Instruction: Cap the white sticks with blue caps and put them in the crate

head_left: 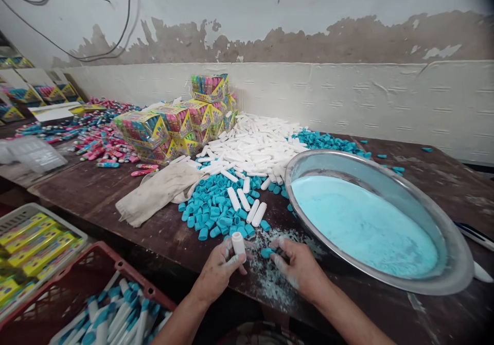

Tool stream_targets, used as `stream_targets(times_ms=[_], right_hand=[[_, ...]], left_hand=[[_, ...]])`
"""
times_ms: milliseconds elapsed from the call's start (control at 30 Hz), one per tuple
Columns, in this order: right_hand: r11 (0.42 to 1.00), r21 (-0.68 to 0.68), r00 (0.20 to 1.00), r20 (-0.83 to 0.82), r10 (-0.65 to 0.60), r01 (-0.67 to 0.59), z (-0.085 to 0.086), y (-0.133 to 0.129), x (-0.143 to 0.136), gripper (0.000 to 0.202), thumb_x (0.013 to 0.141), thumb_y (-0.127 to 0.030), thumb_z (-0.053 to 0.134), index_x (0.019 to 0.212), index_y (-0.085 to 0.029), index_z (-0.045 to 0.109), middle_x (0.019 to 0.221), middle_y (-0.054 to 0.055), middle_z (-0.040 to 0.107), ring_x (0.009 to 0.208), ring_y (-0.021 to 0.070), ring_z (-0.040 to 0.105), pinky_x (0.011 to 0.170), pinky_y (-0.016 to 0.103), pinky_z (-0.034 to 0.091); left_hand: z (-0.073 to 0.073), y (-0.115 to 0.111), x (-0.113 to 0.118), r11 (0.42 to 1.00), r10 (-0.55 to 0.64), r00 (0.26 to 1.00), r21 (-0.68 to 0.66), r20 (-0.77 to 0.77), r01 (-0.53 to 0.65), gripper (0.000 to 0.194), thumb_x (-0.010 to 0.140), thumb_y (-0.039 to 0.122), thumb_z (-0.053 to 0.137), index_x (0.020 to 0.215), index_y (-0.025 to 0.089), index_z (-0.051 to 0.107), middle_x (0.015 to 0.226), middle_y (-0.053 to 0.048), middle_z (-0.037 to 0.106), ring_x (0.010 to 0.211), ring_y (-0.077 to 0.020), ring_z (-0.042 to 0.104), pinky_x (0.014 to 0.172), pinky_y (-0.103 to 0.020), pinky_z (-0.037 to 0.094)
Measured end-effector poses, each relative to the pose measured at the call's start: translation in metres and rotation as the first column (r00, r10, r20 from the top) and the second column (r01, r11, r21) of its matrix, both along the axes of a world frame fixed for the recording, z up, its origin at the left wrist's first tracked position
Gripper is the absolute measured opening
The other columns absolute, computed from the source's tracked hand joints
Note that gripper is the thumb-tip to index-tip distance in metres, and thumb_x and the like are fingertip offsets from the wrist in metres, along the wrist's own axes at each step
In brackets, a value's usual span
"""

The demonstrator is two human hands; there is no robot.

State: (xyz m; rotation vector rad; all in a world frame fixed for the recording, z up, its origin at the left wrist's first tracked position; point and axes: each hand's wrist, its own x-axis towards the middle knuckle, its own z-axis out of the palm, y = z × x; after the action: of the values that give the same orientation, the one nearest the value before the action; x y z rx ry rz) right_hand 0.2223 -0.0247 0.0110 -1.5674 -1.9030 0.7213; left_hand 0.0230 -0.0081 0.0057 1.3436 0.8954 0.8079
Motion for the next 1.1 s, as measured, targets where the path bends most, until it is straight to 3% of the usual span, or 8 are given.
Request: stream_targets(times_ms=[200,433,600,700,800,967,1100], right_hand=[[0.957,-0.289,0.909,-0.401,-0.11,-0.012,0.01,-0.004,0.008,0.017,0.071,-0.034,0.054,0.075,-0.018,0.048,0.052,-0.006,0.044,0.045,0.0098,0.044,0.046,0.022,0.038],[0.958,-0.276,0.846,-0.527,-0.083,-0.077,0.027,-0.005,0.01,0.026,0.073,-0.043,0.056,0.072,-0.017,0.05,0.053,-0.004,0.05,0.046,0.0093,0.047,0.048,0.022,0.037],[0.937,-0.319,0.812,-0.579,-0.074,-0.143,0.023,-0.006,0.008,0.029,0.07,-0.044,0.059,0.072,-0.017,0.05,0.054,-0.004,0.052,0.042,0.0076,0.045,0.043,0.02,0.035],[0.925,-0.339,0.801,-0.595,-0.068,-0.173,0.019,-0.007,0.005,0.026,0.069,-0.04,0.06,0.069,-0.017,0.049,0.054,-0.004,0.053,0.039,0.0069,0.045,0.041,0.019,0.034],[0.907,-0.369,0.793,-0.605,-0.07,-0.201,0.017,-0.009,0.005,0.021,0.068,-0.034,0.059,0.072,-0.017,0.047,0.054,-0.004,0.054,0.037,0.0068,0.045,0.039,0.019,0.034],[0.886,-0.41,0.873,-0.487,-0.013,-0.215,0.024,-0.01,0.008,0.008,0.068,-0.024,0.053,0.069,-0.016,0.05,0.052,-0.005,0.051,0.036,0.0054,0.043,0.038,0.017,0.032],[0.866,-0.456,0.912,-0.41,-0.001,-0.204,0.028,-0.009,0.006,0.005,0.065,-0.017,0.046,0.062,-0.017,0.049,0.048,-0.005,0.05,0.033,0.0059,0.039,0.035,0.018,0.028]], left_hand=[[-0.002,-0.002,0.001,0.985,-0.168,0.986,-0.039,0.024,0.168,0.018,0.077,0.029,0.05,0.082,0.012,0.054,0.079,-0.003,0.053,0.063,-0.0114,0.051,0.056,-0.021,0.043],[-0.006,-0.002,0.011,0.963,-0.239,0.967,-0.146,-0.086,0.225,0.008,0.071,0.02,0.047,0.077,0.016,0.045,0.06,0.005,0.041,0.052,-0.008,0.038,0.047,-0.018,0.032],[0.001,0.0,0.013,0.961,-0.272,0.933,-0.024,-0.236,0.274,0.004,0.064,0.013,0.041,0.066,0.017,0.04,0.059,0.006,0.036,0.054,-0.0078,0.03,0.047,-0.019,0.022],[0.01,0.0,0.016,0.941,-0.268,0.867,0.078,-0.419,0.329,0.004,0.064,0.014,0.041,0.067,0.017,0.044,0.062,0.005,0.04,0.059,-0.0091,0.035,0.051,-0.02,0.024],[0.016,-0.001,0.021,0.913,-0.193,0.781,0.184,-0.595,0.365,0.006,0.07,0.02,0.043,0.067,0.017,0.047,0.063,0.005,0.044,0.061,-0.0104,0.04,0.054,-0.021,0.025],[0.01,-0.002,0.028,0.869,-0.055,0.602,0.259,-0.796,0.422,0.027,0.075,0.045,0.049,0.072,0.018,0.055,0.066,0.0,0.058,0.061,-0.0151,0.052,0.052,-0.022,0.028],[0.005,-0.002,0.034,0.845,0.024,0.446,0.257,-0.895,0.47,0.029,0.075,0.046,0.047,0.077,0.02,0.06,0.07,-0.006,0.064,0.063,-0.0198,0.058,0.052,-0.024,0.034]])
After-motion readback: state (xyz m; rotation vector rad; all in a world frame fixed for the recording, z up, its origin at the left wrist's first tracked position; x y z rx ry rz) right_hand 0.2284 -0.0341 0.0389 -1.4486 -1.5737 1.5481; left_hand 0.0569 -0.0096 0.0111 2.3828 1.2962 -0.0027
